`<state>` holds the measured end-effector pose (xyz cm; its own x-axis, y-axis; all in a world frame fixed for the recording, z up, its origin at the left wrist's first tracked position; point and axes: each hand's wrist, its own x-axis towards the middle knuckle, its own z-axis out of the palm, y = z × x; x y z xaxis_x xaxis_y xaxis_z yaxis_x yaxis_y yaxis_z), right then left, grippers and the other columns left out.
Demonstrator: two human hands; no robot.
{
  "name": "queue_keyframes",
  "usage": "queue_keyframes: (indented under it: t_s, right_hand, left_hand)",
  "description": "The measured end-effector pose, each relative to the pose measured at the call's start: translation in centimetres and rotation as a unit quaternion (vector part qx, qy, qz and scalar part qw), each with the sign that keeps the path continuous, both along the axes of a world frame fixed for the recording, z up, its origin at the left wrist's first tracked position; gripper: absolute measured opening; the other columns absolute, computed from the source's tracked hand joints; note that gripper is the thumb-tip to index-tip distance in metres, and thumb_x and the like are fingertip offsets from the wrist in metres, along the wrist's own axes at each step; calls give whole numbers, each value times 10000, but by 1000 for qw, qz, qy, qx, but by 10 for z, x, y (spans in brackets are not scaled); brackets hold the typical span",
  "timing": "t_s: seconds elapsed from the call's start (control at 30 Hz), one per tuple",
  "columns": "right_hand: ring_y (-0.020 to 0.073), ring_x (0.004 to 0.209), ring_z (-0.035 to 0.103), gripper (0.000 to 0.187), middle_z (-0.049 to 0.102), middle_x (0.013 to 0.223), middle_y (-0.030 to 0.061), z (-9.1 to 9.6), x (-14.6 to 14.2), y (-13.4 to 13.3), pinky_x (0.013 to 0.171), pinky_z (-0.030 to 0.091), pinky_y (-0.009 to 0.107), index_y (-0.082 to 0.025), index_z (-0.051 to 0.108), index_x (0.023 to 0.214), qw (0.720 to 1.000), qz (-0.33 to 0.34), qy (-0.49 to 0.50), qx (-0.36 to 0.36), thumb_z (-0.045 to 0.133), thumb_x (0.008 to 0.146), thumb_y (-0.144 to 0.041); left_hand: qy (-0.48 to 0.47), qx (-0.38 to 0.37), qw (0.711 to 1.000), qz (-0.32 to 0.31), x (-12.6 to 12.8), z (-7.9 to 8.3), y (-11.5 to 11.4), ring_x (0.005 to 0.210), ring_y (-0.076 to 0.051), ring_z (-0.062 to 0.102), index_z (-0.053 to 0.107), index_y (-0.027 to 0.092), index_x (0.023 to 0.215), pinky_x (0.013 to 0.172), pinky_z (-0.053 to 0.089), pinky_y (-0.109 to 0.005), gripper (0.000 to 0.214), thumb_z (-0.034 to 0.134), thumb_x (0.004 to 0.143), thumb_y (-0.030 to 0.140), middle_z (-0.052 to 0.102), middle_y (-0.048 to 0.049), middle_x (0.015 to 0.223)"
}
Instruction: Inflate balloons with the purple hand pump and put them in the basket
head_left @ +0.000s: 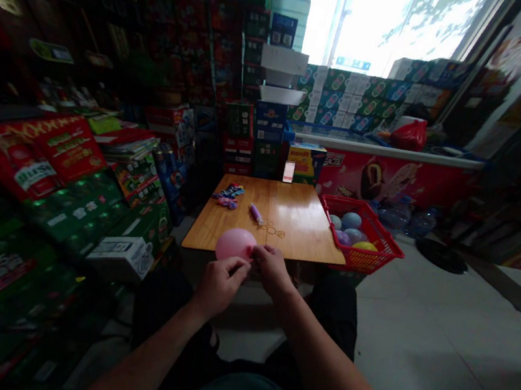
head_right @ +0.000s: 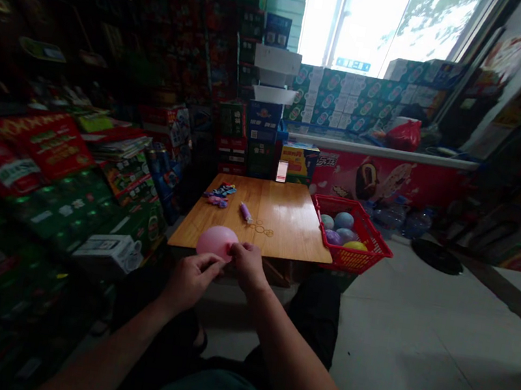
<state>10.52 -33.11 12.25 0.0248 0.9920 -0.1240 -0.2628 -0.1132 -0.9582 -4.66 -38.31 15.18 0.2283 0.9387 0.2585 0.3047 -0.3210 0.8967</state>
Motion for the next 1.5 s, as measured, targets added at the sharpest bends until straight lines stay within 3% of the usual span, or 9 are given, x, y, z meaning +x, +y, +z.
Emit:
queue_keyframes:
  t_s: [0.1,0.2,0.33,0.5,0.63,0.87,1.13,1.3,1.5]
  right_hand:
    - [88,490,426,222,528,536,-34,-7,-2,-7,480,292,226,-170,597,654,999,29,-13,5,738,707,-333]
    - [93,535,435,229,553,580,-29,-8,-1,-16,519,309,226,-169,612,682,997,67,-19,24,736,745,-350]
    - [94,578,446,171,581,647,-25,-9,11,-19,567,340,232,-161,644,734,993,112,-23,41,694,766,-322]
    - [99,538,441,223,525,596,-41,-26,32,-12,543,336,247,-174,603,720,990,132,-36,23,703,780,-364]
    - [101,540,461,221,557,619,-25,-41,42,0,540,347,247,-168,619,732,989,128,-65,13,681,799,-369]
    - [100,564,485,150,594,645,-13,-52,47,31,535,351,231,-158,665,753,975,161,-154,17,631,824,-286]
    - [154,697,647,224,728,776,61,-60,46,112,658,465,247,-147,754,857,920,175,-350,-1,610,941,-297]
    - [253,1060,699,205,766,1118,171,-68,59,192,884,477,301,-141,800,1004,847,85,-526,-6,612,946,-200]
    - [305,1175,674,258,711,1255,233,-84,62,248,992,465,335,-109,801,1104,769,89,-633,-9,601,943,-137]
  left_hand:
    - [108,184,977,22,-3,6,6,1099,-293,734,779,200,1111,1027,535,-437,252,567,1012,296,801,-104,1117]
    - [211,254,944,-11,-2,2,15,1395,-328,586,698,191,1343,1247,335,-560,404,530,976,171,716,-121,1385]
    - [277,211,936,-49,2,-15,27,1441,-333,548,668,213,1394,1285,233,-610,461,595,941,174,701,-117,1416]
    - [222,150,963,-40,7,-35,40,1272,-312,668,718,196,1265,1239,282,-605,311,645,970,260,748,-123,1322]
    - [191,110,974,-46,8,-40,52,1087,-273,729,778,249,1059,1218,276,-587,157,648,998,313,812,-48,1124]
    - [145,40,987,-47,5,-44,78,906,-249,746,812,282,909,1183,336,-502,156,667,967,302,827,-8,957]
    - [169,39,985,7,-7,-51,119,909,-260,723,763,232,862,941,481,-409,181,641,970,312,790,-46,898]
    - [121,-32,992,34,-18,-56,134,929,-232,736,767,233,875,878,494,-350,176,647,957,333,794,-29,929]
    - [88,-76,992,47,-21,-64,144,926,-238,749,778,231,893,873,514,-344,180,654,946,352,805,-31,931]
